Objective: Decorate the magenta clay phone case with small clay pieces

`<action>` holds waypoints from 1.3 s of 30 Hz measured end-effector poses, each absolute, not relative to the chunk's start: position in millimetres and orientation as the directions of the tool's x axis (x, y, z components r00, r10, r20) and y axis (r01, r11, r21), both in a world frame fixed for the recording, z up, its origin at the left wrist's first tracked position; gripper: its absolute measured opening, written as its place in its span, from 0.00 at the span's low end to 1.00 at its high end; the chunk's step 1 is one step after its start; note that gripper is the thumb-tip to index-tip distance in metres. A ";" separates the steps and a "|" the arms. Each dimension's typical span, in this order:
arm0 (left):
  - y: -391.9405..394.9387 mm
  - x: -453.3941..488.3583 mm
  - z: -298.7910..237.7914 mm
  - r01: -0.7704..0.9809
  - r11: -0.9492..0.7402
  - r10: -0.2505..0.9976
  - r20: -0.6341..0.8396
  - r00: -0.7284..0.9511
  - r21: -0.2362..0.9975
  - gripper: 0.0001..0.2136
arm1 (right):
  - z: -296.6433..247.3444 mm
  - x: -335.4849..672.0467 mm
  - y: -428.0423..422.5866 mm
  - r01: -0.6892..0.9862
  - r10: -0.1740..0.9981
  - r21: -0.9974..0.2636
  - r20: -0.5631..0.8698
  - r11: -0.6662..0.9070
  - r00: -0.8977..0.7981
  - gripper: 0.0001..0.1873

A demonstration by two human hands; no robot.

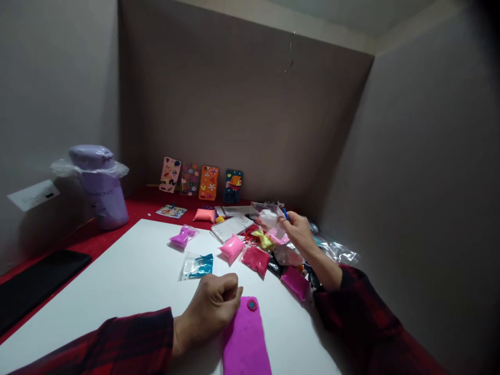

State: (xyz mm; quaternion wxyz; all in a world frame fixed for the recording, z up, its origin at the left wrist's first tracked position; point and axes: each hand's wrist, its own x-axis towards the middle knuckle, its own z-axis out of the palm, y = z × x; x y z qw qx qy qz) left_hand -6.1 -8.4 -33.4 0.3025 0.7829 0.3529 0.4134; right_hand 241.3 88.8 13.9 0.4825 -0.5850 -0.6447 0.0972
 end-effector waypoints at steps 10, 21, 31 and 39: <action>-8.4 -6.1 -31.0 0.304 -0.573 0.803 0.448 0.393 0.761 0.17 | 19.8 236.8 37.5 0.460 0.866 -0.831 0.448 0.311 0.223 0.17; -10.7 -9.5 -24.9 0.302 -0.607 0.788 0.508 0.349 0.735 0.18 | -5.4 262.4 32.6 0.825 0.666 -0.547 0.669 0.140 0.330 0.11; -15.3 -10.0 -17.0 0.283 -0.573 0.810 0.479 0.338 0.769 0.19 | -17.7 240.7 3.5 0.922 0.614 -0.215 0.789 0.321 -0.030 0.09; -19.4 -11.6 -8.7 0.258 -0.543 0.824 0.449 0.345 0.799 0.14 | -19.7 226.8 -11.6 0.858 0.603 -0.159 0.772 0.488 -0.200 0.08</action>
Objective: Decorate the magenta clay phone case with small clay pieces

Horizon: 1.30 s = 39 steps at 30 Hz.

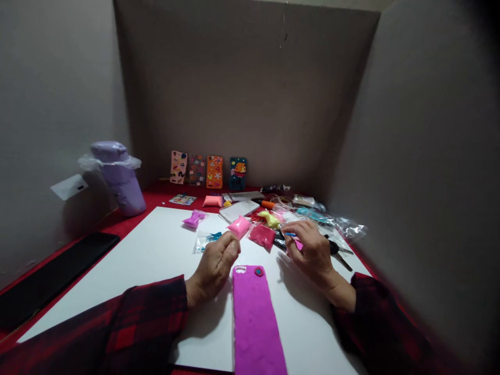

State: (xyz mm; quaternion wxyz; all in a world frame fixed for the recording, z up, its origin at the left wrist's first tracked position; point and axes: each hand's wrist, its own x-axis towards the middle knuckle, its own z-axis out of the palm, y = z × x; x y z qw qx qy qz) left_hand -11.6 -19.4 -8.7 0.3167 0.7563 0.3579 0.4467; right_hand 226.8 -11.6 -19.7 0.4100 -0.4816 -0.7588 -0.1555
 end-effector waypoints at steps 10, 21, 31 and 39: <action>-22.8 -11.5 -8.3 0.355 -0.542 0.825 0.400 0.400 0.762 0.12 | -20.9 227.7 -10.8 0.829 0.589 -0.207 0.789 0.520 -0.172 0.04; -22.1 -12.8 -6.9 0.316 -0.523 0.839 0.412 0.354 0.792 0.13 | -24.9 227.7 -10.6 0.797 0.658 -0.347 0.748 0.494 -0.083 0.07; -18.8 -12.4 -10.6 0.308 -0.542 0.827 0.433 0.358 0.782 0.15 | -24.6 228.2 -9.0 0.804 0.666 -0.301 0.730 0.513 -0.152 0.05; -17.0 -13.2 -13.3 0.238 -0.520 0.831 0.423 0.361 0.820 0.16 | -21.8 229.4 -9.1 0.766 0.676 -0.326 0.713 0.553 -0.184 0.05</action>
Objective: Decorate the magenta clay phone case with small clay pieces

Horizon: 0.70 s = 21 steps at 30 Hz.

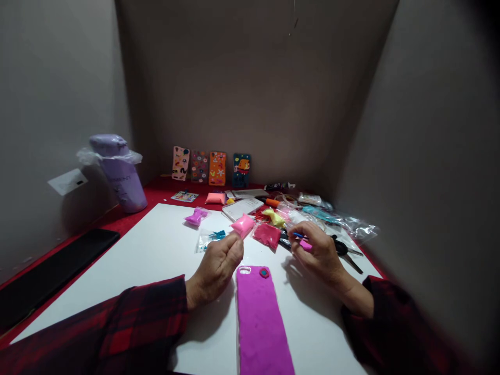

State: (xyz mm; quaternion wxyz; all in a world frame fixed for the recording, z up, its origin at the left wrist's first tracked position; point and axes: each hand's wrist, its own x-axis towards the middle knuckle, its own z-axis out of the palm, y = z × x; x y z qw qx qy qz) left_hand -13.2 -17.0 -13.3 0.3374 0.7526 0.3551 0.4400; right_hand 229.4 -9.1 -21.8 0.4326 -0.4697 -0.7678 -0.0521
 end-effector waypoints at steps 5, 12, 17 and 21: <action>-13.8 -14.3 -11.6 0.237 -0.517 0.838 0.430 0.337 0.822 0.08 | -22.3 230.9 -8.0 0.761 0.684 -0.339 0.706 0.553 -0.182 0.06; -16.2 -14.2 -13.4 0.231 -0.457 0.870 0.377 0.319 0.859 0.09 | -22.2 231.9 -7.4 0.739 0.673 -0.339 0.711 0.582 -0.203 0.05; 10.7 -22.2 24.6 0.250 -0.545 0.837 0.508 0.201 0.800 0.07 | -23.3 231.7 -6.2 0.741 0.642 -0.284 0.725 0.608 -0.249 0.01; 65.7 -46.5 72.4 0.172 -0.622 0.733 0.646 -0.214 0.763 0.06 | -25.8 234.6 -4.6 0.747 0.650 -0.301 0.726 0.593 -0.224 0.05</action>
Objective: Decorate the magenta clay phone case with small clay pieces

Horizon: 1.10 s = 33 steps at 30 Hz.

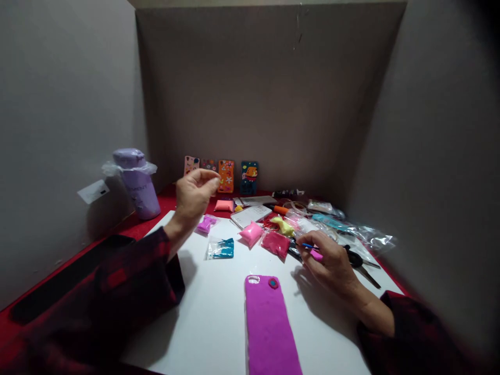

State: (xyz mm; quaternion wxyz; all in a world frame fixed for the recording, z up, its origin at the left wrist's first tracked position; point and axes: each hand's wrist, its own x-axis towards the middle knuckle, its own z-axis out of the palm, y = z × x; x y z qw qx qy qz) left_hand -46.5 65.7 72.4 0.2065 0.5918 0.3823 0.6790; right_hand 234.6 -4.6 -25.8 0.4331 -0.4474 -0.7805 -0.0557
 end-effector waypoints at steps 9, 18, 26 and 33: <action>118.5 -93.2 26.8 0.684 -0.247 0.886 0.446 -0.128 0.687 0.09 | -21.7 237.9 -7.7 0.747 0.638 -0.319 0.750 0.582 -0.177 0.07; 112.0 -98.4 3.2 0.882 -0.021 0.984 0.166 -0.066 0.471 0.17 | -21.6 237.8 -6.2 0.743 0.642 -0.342 0.752 0.575 -0.150 0.06; 105.3 -83.4 -4.5 0.862 -0.013 0.996 0.082 -0.033 0.507 0.09 | -22.1 238.7 -7.5 0.731 0.665 -0.384 0.736 0.565 -0.127 0.05; 106.3 -84.8 -3.1 0.831 -0.065 0.976 0.208 -0.062 0.553 0.07 | -21.4 238.2 -8.0 0.730 0.673 -0.393 0.729 0.560 -0.124 0.05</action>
